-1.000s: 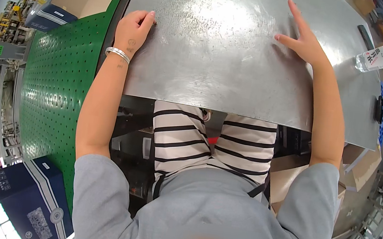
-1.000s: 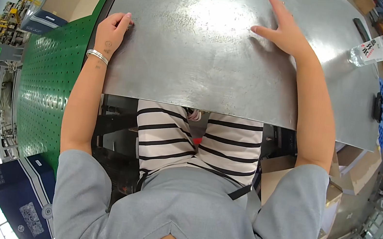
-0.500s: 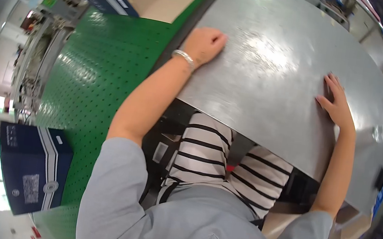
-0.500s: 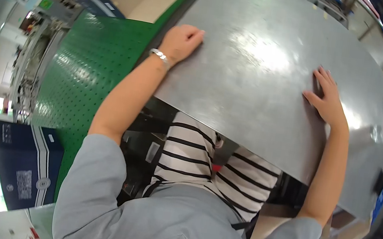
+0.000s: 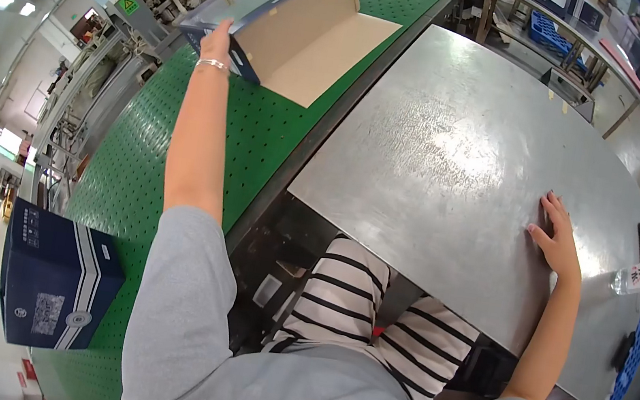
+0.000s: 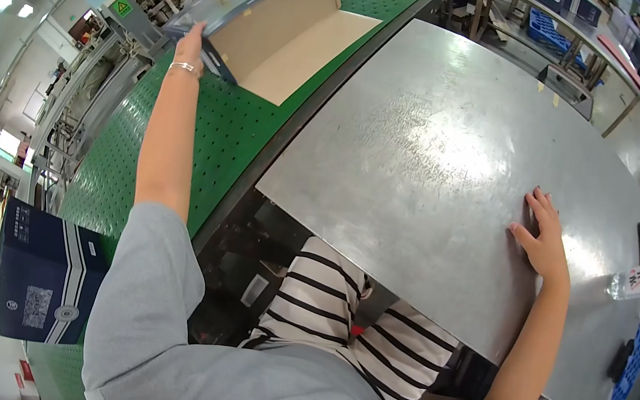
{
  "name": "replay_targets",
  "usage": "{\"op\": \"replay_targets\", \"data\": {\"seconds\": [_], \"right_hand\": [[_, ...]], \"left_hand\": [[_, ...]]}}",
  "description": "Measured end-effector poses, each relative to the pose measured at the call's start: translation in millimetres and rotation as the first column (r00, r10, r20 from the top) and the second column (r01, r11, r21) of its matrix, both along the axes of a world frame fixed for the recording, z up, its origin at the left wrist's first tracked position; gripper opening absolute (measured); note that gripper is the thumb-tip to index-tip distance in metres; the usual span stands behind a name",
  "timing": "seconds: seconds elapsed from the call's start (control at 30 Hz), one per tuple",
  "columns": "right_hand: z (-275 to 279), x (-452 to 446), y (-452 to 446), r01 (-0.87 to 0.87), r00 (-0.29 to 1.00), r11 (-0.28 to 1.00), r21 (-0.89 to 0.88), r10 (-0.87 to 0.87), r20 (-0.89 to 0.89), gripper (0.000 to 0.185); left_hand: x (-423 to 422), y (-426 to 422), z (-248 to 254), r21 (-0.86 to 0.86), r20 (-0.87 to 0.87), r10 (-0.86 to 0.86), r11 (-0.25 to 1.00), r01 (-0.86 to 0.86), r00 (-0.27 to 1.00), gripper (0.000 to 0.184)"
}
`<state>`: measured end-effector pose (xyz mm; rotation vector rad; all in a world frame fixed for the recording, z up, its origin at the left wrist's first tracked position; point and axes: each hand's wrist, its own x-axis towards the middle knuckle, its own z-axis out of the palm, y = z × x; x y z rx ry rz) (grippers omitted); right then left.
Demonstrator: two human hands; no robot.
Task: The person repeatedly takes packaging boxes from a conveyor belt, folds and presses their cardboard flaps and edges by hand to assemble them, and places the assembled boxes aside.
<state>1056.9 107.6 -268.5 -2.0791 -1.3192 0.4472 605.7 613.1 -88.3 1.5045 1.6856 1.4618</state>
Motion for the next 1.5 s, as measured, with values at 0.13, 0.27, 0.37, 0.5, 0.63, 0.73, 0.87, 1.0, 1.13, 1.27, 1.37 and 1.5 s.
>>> {"op": "replay_targets", "data": {"seconds": [0.13, 0.27, 0.37, 0.5, 0.63, 0.73, 0.87, 1.0, 1.13, 1.27, 1.37, 1.5], "right_hand": [[22, -21, 0, 0.041, 0.999, 0.999, 0.001, -0.041, -0.018, 0.06], [25, -26, -8, 0.074, 0.997, 0.997, -0.012, -0.074, -0.014, 0.061], [27, -22, -3, 0.074, 0.997, 0.997, -0.014, -0.073, 0.011, 0.061], [29, -18, 0, 0.065, 0.997, 0.998, -0.025, -0.064, 0.037, 0.059], [16, -8, 14, 0.041, 0.999, 0.999, 0.011, -0.041, -0.013, 0.055], [2, 3, 34, 0.048, 0.999, 0.997, 0.06, -0.049, 0.007, 0.051], [5, 7, 39, 0.117, 0.993, 0.987, 0.107, -0.114, -0.034, 0.044], [23, 30, 39, 0.455, 0.852, 0.864, 0.217, -0.352, -0.387, 0.04], [26, 44, 18, 0.531, 0.819, 0.722, 0.445, -0.302, -0.487, 0.042], [47, 31, -10, 0.506, 0.804, 0.669, 0.543, -0.138, -0.578, 0.046], [45, 16, -45, 0.614, 0.69, 0.78, 0.119, -0.458, -0.561, 0.046], [30, 60, -99, 0.425, 0.783, 0.875, 0.233, -0.225, -0.58, 0.046]], "left_hand": [[-47, 21, -10, -0.354, 0.547, -0.183, 0.834, 0.424, 0.817, 0.086], [-49, 12, -12, -0.334, 0.683, -0.195, 0.774, 0.538, 0.704, 0.086], [-57, 7, -12, -0.317, 0.667, -0.212, 0.787, 0.529, 0.714, 0.085], [-68, 12, -19, -0.293, 0.634, -0.238, 0.807, 0.513, 0.736, 0.085], [-93, 17, -38, -0.178, 0.706, -0.261, 0.834, 0.522, 0.659, 0.071], [-127, 25, -65, 0.023, 0.801, -0.354, 0.824, 0.566, 0.482, 0.058], [-132, 23, -82, 0.118, 0.844, -0.444, 0.702, 0.702, 0.302, 0.049], [-84, 13, -71, 0.114, 0.818, -0.514, 0.584, 0.804, 0.257, 0.044], [-12, -33, -45, 0.061, 0.799, -0.561, 0.435, 0.899, 0.217, 0.046], [103, -99, -58, -0.237, 0.716, -0.614, 0.233, 0.943, 0.332, 0.047], [156, -169, -65, -0.349, 0.618, -0.689, 0.191, 0.917, 0.378, 0.042], [175, -165, -105, -0.157, 0.745, -0.582, 0.323, 0.933, 0.327, 0.04]]}}
